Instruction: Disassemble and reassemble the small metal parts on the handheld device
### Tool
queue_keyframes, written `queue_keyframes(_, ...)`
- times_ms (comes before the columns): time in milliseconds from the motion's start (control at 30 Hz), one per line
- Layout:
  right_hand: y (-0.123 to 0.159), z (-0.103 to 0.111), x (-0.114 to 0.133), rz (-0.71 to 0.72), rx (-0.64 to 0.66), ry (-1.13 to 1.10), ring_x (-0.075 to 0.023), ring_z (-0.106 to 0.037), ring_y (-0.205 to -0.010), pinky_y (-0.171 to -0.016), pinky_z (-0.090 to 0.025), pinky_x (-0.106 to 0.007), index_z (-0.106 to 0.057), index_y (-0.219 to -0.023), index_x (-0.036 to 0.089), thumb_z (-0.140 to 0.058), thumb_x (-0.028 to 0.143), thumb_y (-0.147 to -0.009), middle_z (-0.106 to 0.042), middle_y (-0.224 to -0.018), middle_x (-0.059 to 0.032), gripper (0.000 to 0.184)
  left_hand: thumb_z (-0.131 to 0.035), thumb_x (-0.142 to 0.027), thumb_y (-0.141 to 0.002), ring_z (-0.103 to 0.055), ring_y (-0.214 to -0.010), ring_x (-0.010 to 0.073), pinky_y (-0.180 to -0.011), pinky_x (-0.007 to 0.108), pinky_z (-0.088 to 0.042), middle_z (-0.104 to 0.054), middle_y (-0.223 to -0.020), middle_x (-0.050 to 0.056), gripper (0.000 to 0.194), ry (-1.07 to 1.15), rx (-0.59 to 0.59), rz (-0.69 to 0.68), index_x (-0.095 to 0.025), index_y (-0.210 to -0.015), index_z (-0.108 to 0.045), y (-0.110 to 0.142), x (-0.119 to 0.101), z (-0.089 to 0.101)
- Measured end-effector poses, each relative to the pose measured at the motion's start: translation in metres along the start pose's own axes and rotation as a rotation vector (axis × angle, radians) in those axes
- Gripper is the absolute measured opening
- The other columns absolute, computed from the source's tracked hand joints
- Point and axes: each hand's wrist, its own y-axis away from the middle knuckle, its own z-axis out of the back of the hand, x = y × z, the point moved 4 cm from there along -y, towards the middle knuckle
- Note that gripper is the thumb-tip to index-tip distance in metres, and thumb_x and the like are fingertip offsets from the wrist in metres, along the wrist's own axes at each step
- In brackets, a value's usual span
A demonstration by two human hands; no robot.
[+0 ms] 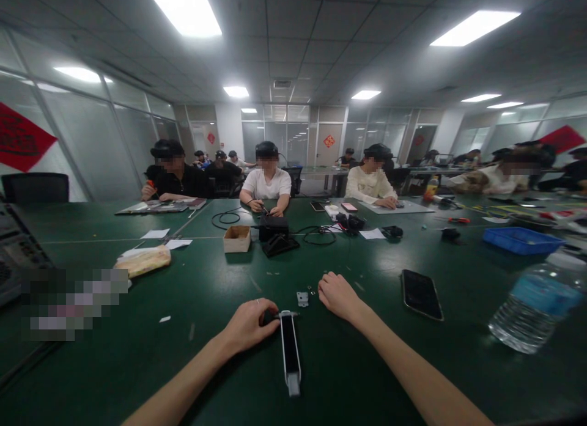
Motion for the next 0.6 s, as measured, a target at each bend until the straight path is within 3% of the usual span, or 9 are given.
queue_keyframes(167, 0.0, -0.002, 0.0, -0.006, -0.038, -0.019, -0.0224, -0.053, -0.088, -0.076, -0.041, -0.032, -0.061, -0.093, 0.01, -0.044, 0.016, -0.09, -0.061, -0.095, -0.0127, 0.018, -0.049, -0.038, -0.088, -0.055, -0.069, 0.0143, -0.068, 0.027, -0.043, -0.062, -0.09, 0.004, 0.027, -0.018, -0.128, -0.008, -0.016, -0.101, -0.059, 0.001, 0.0, 0.006)
queue_keyframes(267, 0.002, 0.005, 0.008, 0.041, -0.092, -0.162, -0.0198, -0.053, -0.084, -0.075, -0.042, -0.031, -0.057, -0.094, 0.012, -0.043, 0.016, -0.092, -0.058, -0.093, -0.0099, 0.015, -0.046, -0.035, -0.09, -0.055, -0.072, 0.0148, -0.068, 0.027, -0.044, -0.062, -0.09, 0.004, 0.023, -0.019, -0.211, -0.06, -0.017, -0.099, -0.059, 0.003, -0.003, 0.01)
queue_keyframes(467, 0.014, 0.034, 0.049, 0.226, -0.217, -0.555, -0.0165, -0.049, -0.08, -0.073, -0.043, -0.03, -0.05, -0.091, 0.015, -0.038, 0.014, -0.093, -0.053, -0.09, -0.0063, 0.012, -0.047, -0.028, -0.091, -0.057, -0.071, 0.0139, -0.067, 0.026, -0.045, -0.064, -0.083, 0.003, 0.016, -0.077, -0.37, -0.305, -0.018, -0.092, -0.059, 0.01, -0.02, 0.012)
queue_keyframes(600, 0.022, 0.04, 0.078, 0.346, -0.221, -0.717, -0.0152, -0.048, -0.078, -0.071, -0.043, -0.028, -0.047, -0.09, 0.017, -0.037, 0.014, -0.092, -0.051, -0.088, -0.0049, 0.011, -0.052, -0.026, -0.09, -0.06, -0.072, 0.0134, -0.069, 0.026, -0.046, -0.066, -0.083, 0.003, 0.01, -0.115, -0.477, -0.431, -0.019, -0.093, -0.058, 0.013, -0.029, 0.008)
